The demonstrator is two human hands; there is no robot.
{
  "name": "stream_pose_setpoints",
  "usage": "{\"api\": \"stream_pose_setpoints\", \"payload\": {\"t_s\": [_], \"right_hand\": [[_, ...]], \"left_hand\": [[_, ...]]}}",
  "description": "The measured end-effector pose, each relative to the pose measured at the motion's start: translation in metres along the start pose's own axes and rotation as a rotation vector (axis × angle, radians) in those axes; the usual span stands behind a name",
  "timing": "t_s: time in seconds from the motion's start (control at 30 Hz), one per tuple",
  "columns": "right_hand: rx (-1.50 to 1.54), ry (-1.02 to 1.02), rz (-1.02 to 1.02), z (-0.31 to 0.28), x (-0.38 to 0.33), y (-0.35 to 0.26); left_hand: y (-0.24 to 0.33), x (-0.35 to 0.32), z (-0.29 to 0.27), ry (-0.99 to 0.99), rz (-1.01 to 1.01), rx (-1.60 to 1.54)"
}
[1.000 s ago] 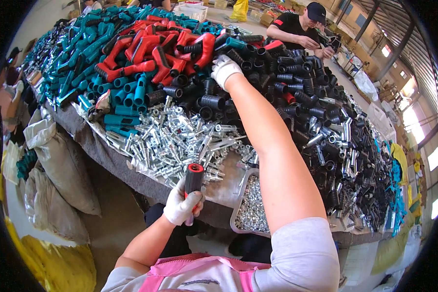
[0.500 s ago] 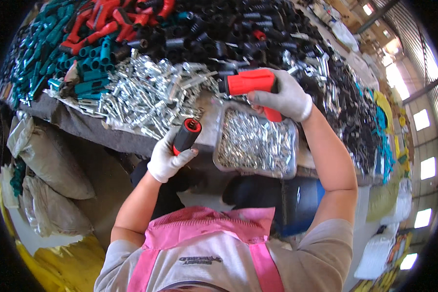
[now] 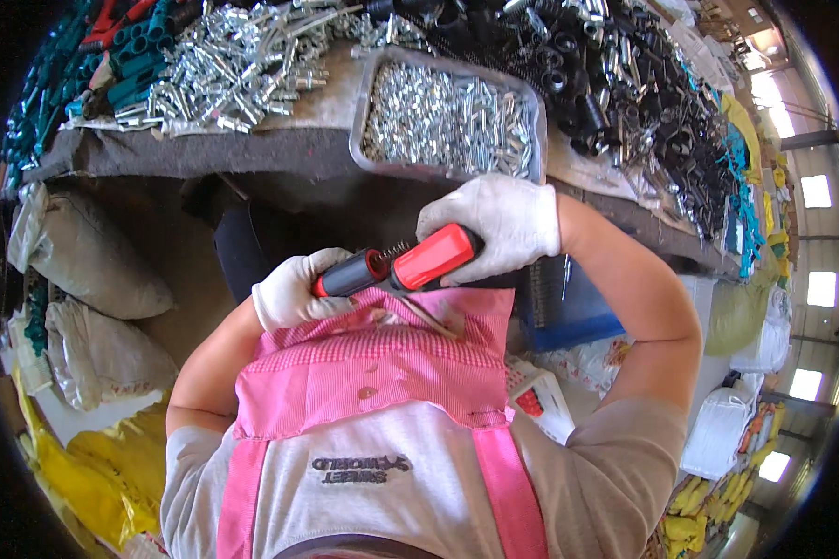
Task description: Assembling metal pins into plastic handles at a factory workbench.
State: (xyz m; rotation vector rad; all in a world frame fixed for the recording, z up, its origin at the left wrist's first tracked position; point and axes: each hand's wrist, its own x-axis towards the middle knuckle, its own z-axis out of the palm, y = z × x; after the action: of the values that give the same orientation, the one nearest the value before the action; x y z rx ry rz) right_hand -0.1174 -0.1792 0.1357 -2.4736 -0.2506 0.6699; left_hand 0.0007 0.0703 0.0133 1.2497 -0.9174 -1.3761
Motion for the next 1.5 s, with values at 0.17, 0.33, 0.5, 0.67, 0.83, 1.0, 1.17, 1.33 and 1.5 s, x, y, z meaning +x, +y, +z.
{"api": "stream_pose_setpoints", "payload": {"t_s": [0.17,0.33,0.5,0.67,0.83,1.0,1.17,1.33,1.5], "right_hand": [[0.134,0.155,0.049,0.006,-0.019,0.010],[0.147,0.089,-0.005,0.035,-0.022,0.017],[0.064,-0.114,-0.024,0.052,-0.019,0.012],[-0.054,0.067,-0.232,0.083,-0.010,0.017],[-0.809,0.425,-0.745,0.077,-0.003,0.014],[-0.653,0.422,-0.742,0.075,-0.001,0.011],[0.481,-0.143,0.066,0.113,-0.018,0.023],[1.653,-0.089,0.537,0.145,-0.013,0.023],[0.475,0.029,0.118,0.112,-0.014,0.016]], "left_hand": [[-0.028,-0.012,0.013,-0.091,-0.176,-0.311],[-0.040,-0.009,0.023,-0.165,-0.058,-0.230],[-0.043,-0.008,0.029,-0.308,-0.173,-0.136],[-0.067,-0.001,0.026,-0.420,-0.238,-0.210],[-0.086,0.012,0.021,-0.595,-0.219,-0.382],[-0.078,0.003,0.028,-0.530,-0.358,-0.407],[-0.009,-0.007,0.042,-0.173,-0.178,0.924],[-0.006,-0.014,0.029,0.100,0.061,1.217],[0.008,-0.011,0.024,-0.094,-0.151,0.953]]}}
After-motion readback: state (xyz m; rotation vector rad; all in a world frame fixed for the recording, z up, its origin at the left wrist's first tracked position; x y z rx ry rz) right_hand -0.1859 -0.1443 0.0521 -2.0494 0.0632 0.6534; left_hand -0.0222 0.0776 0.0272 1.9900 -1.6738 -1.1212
